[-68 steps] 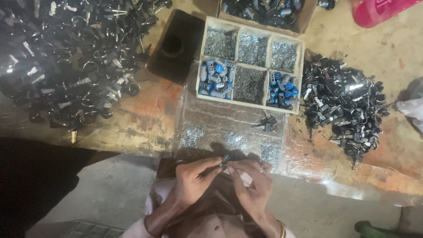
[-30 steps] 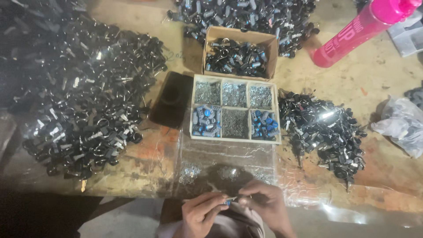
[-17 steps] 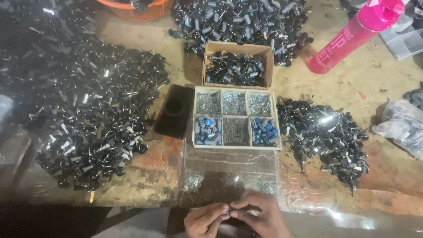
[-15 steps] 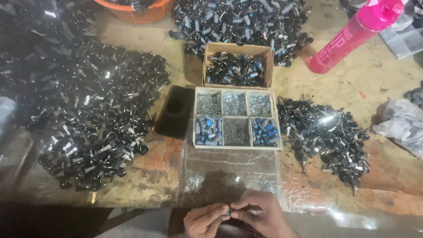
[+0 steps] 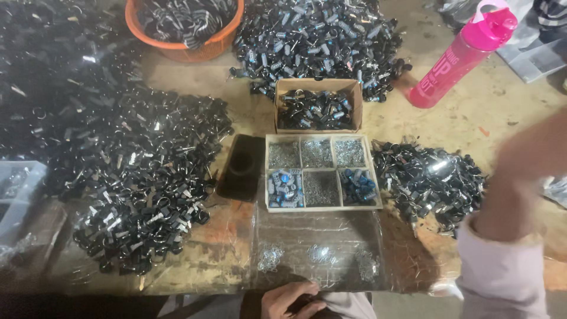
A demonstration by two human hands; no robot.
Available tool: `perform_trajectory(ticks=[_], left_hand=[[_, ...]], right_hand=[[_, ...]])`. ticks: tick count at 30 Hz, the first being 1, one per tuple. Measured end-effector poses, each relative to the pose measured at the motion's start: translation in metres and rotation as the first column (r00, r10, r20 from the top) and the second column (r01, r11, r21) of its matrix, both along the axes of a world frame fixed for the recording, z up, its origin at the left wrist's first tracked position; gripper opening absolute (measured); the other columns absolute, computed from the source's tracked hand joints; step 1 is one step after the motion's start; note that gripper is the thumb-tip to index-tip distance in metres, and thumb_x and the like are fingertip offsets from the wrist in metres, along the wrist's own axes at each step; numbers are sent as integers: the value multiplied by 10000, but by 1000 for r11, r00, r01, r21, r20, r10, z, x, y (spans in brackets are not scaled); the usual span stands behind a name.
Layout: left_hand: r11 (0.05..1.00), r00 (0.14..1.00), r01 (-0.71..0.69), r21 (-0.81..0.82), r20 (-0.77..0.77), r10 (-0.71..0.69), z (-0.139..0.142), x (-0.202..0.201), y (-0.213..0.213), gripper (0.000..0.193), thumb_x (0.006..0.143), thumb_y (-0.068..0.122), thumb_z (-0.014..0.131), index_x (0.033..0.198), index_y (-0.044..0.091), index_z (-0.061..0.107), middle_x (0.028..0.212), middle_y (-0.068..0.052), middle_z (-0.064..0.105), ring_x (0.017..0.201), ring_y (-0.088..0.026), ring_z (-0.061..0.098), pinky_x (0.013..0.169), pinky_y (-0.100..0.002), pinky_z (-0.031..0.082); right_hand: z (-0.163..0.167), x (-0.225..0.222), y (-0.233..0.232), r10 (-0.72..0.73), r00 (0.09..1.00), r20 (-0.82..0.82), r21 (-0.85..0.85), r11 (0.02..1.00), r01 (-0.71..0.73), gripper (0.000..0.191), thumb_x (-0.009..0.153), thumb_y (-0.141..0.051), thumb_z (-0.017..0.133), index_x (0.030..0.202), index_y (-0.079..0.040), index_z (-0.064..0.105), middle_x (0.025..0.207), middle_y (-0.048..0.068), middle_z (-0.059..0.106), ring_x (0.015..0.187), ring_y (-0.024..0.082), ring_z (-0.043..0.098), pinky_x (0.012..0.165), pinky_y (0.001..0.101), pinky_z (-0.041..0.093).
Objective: The person sits at a workbench and assembles small electrical components by hand, fitting blue and black parts together one at a time and placing the finished pieces into compartments of a divided tray. Large piles of loose components surround the tray on the bench.
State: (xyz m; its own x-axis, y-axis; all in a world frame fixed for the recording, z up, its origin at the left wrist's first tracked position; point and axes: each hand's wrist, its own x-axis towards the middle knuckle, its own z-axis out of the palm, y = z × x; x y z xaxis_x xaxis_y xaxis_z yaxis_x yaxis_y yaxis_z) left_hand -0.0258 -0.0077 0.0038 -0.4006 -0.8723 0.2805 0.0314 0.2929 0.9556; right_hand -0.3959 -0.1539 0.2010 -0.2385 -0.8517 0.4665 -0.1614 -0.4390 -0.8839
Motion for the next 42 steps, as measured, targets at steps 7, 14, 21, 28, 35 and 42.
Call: perform_trajectory(ticks=[7, 14, 21, 28, 35, 42], left_hand=[[988, 998, 31, -149, 56, -23, -3, 2, -4, 321, 772, 134, 965, 979, -8, 763, 890, -155, 817, 858, -262, 851, 762, -359, 689], [957, 968, 226, -183, 151, -200, -9, 9, -12, 288, 876, 173, 888, 1075, 0, 772, 984, -159, 814, 955, -297, 829, 853, -417, 678], [777, 884, 434, -456, 384, -268, 28, 10, -56, 218, 977, 265, 837, 1067, 71, 796, 1001, -91, 814, 764, -219, 800, 671, -358, 670], [578, 838, 465, -670, 544, -43, 77, -28, -126, 205, 1000, 132, 629, 1162, 112, 753, 1154, -73, 767, 854, -193, 774, 494, -245, 577], [841, 721, 391, -374, 693, -27, 88, -106, -192, 216, 966, 157, 669, 1121, 17, 726, 1013, -101, 724, 660, -204, 702, 517, -344, 568], [803, 586, 428, -414, 803, 102, 87, -152, -211, 289, 797, 233, 833, 873, -24, 725, 1169, -262, 609, 765, -360, 724, 606, -459, 597]], right_hand=[[-25, 29, -6, 662, 199, -722, 692, 696, 192, 237, 870, -209, 646, 1045, -158, 798, 952, 79, 789, 963, 283, 734, 873, 423, 542], [-63, -11, 73, 535, 380, -754, 657, 611, 442, 398, 846, -368, 728, 1215, -218, 733, 1115, 62, 747, 951, 316, 740, 838, 425, 574], [-134, -21, 150, 73, 452, -889, 319, 806, 499, 303, 868, -228, 678, 1158, -179, 750, 1182, 36, 745, 961, 310, 734, 814, 404, 583], [-147, -26, 174, -380, 902, -206, 473, 768, 432, 230, 903, -136, 803, 1117, -65, 760, 1052, 125, 756, 897, 143, 696, 794, 300, 548], [-115, 10, 163, -175, 680, -712, 473, 596, 649, 247, 819, -135, 855, 1034, -98, 740, 854, 70, 797, 703, 154, 752, 649, 333, 581], [-114, 81, 128, -38, 779, -626, 279, 922, 269, 259, 803, -103, 822, 1051, -130, 752, 1031, 45, 722, 940, 206, 726, 800, 330, 586]])
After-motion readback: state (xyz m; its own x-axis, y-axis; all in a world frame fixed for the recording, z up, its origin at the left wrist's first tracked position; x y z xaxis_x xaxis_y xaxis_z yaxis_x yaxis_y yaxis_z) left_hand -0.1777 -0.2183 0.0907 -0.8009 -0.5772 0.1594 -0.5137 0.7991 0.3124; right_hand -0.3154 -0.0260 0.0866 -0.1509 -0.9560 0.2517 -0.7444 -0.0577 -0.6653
